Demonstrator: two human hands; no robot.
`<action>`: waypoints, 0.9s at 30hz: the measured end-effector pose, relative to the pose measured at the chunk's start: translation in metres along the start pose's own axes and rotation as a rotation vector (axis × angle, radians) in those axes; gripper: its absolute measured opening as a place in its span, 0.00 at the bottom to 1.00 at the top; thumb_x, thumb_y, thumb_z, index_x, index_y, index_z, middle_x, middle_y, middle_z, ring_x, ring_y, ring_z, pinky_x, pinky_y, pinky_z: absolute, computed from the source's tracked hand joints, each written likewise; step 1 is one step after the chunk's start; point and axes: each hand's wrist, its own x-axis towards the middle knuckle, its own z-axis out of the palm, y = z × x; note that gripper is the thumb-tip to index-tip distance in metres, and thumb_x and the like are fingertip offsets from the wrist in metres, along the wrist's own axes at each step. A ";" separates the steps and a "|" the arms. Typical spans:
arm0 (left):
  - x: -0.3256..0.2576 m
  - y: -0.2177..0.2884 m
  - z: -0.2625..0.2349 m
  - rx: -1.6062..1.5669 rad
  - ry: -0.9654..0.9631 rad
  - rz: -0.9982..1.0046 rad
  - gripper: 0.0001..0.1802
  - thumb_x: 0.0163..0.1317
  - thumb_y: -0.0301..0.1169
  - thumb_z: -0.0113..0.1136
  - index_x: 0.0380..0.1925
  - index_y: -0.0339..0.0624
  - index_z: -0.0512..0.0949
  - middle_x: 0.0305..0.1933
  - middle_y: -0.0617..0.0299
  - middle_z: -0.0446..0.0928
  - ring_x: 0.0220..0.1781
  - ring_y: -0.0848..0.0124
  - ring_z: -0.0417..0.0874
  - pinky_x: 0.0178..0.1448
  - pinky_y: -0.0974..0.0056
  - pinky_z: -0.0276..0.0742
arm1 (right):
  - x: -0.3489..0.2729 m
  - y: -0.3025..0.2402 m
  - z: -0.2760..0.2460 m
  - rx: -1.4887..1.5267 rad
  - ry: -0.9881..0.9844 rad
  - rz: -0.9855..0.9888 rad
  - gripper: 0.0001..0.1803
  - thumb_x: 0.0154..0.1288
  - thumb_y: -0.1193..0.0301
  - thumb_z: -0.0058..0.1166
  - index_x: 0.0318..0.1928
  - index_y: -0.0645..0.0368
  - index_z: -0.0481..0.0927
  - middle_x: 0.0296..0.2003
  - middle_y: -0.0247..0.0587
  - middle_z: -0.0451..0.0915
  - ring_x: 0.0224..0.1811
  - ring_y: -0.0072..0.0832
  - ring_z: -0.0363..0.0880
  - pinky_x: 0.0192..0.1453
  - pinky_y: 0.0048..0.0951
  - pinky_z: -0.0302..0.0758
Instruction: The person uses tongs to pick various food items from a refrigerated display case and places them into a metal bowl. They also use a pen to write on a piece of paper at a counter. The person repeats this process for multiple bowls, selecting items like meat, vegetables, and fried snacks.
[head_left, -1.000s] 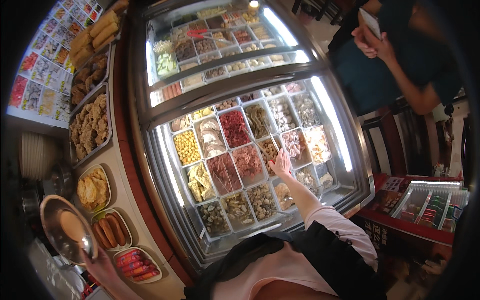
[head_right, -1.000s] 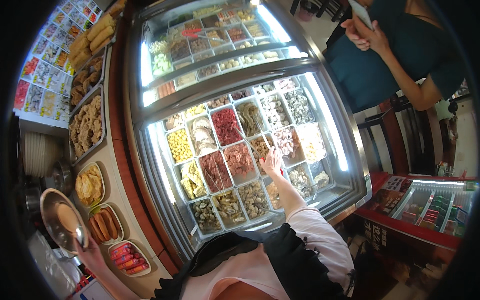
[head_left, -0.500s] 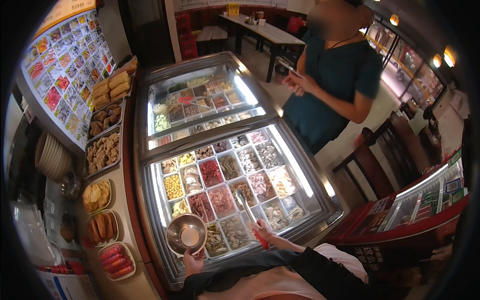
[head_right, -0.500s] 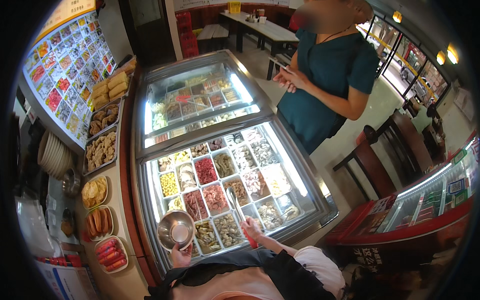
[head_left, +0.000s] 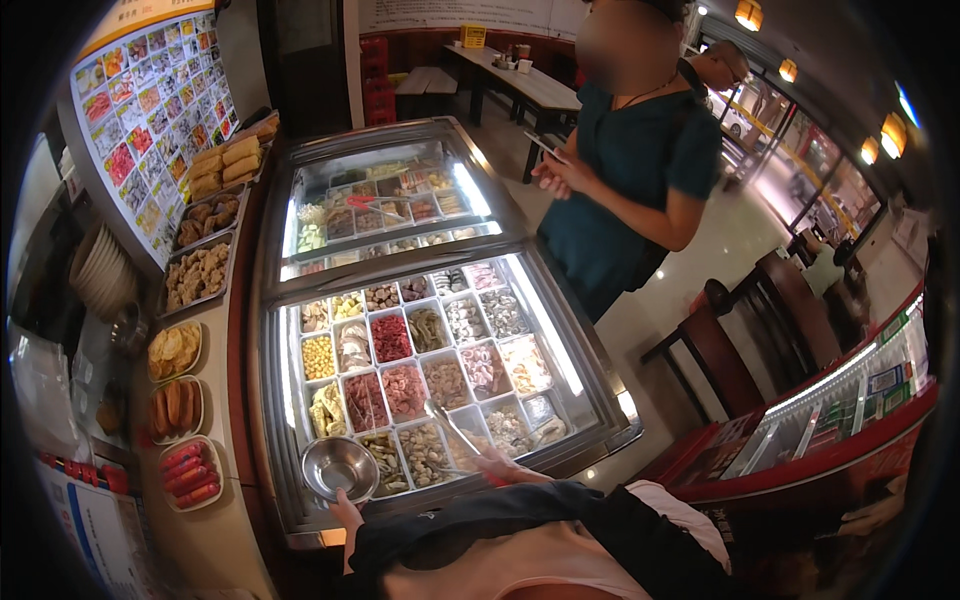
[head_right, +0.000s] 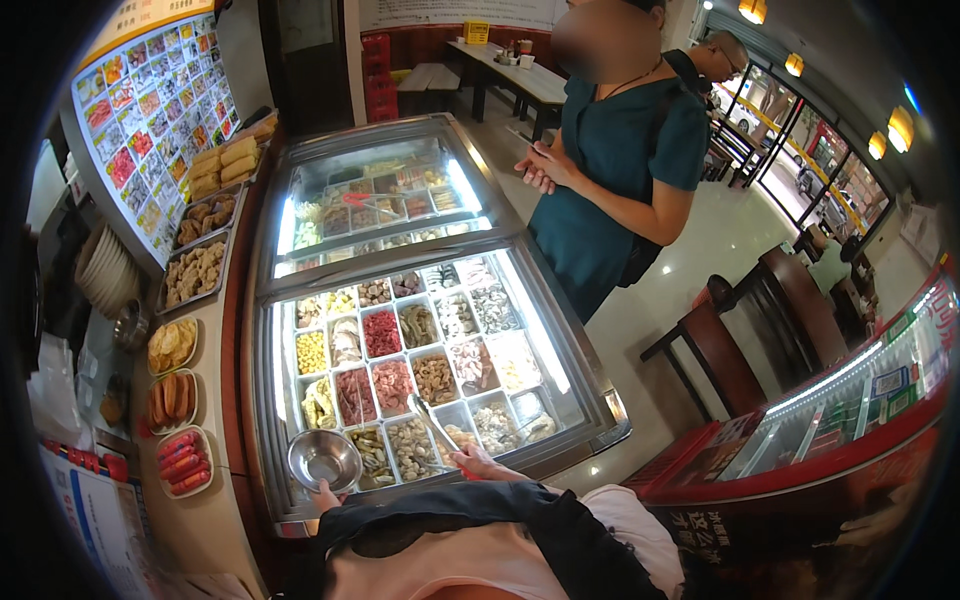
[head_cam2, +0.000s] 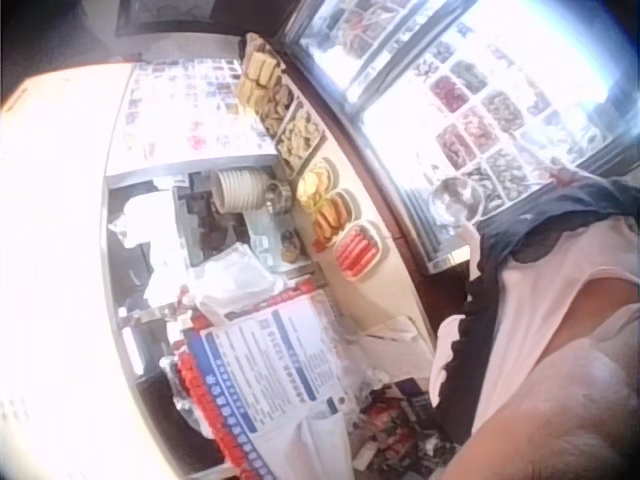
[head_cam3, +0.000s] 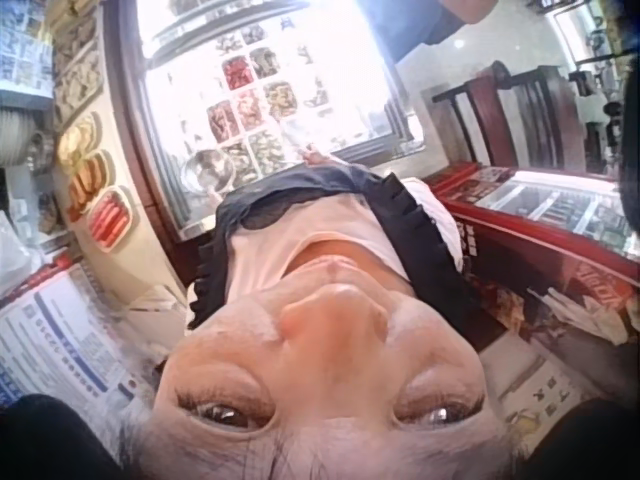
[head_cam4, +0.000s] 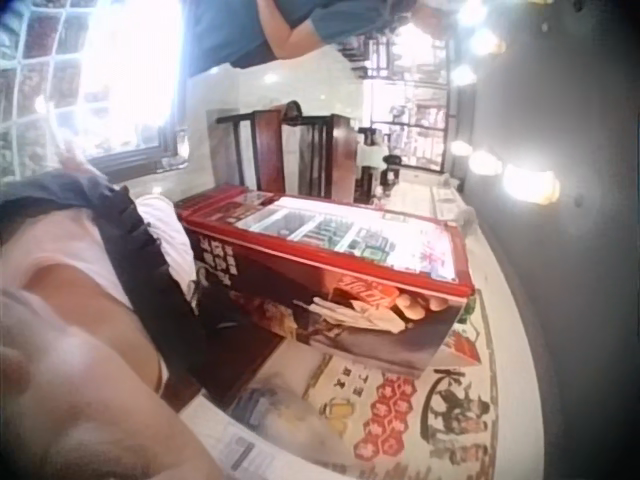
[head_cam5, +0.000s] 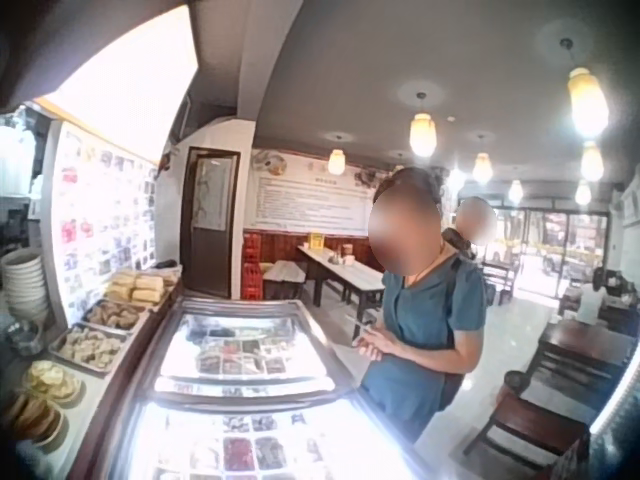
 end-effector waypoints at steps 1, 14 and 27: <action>0.000 -0.001 -0.001 0.066 0.004 0.048 0.26 0.57 0.39 0.46 0.52 0.38 0.57 0.45 0.52 0.67 0.31 0.64 0.75 0.20 0.68 0.74 | 0.003 0.005 -0.001 0.012 -0.050 0.020 0.19 0.55 0.56 0.48 0.25 0.61 0.70 0.16 0.35 0.71 0.14 0.21 0.68 0.17 0.24 0.64; -0.005 -0.013 -0.001 0.341 0.169 0.427 0.26 0.59 0.43 0.41 0.47 0.29 0.64 0.45 0.45 0.68 0.41 0.56 0.71 0.44 0.59 0.65 | 0.006 0.009 -0.001 0.078 -0.168 0.023 0.19 0.59 0.56 0.42 0.25 0.61 0.67 0.13 0.34 0.66 0.11 0.20 0.63 0.14 0.22 0.62; -0.038 -0.004 0.018 0.619 0.078 0.650 0.22 0.59 0.38 0.41 0.46 0.31 0.66 0.36 0.39 0.73 0.36 0.47 0.73 0.40 0.57 0.67 | 0.009 0.011 -0.004 0.165 -0.189 0.098 0.19 0.58 0.54 0.44 0.26 0.58 0.68 0.17 0.32 0.68 0.15 0.19 0.65 0.17 0.21 0.63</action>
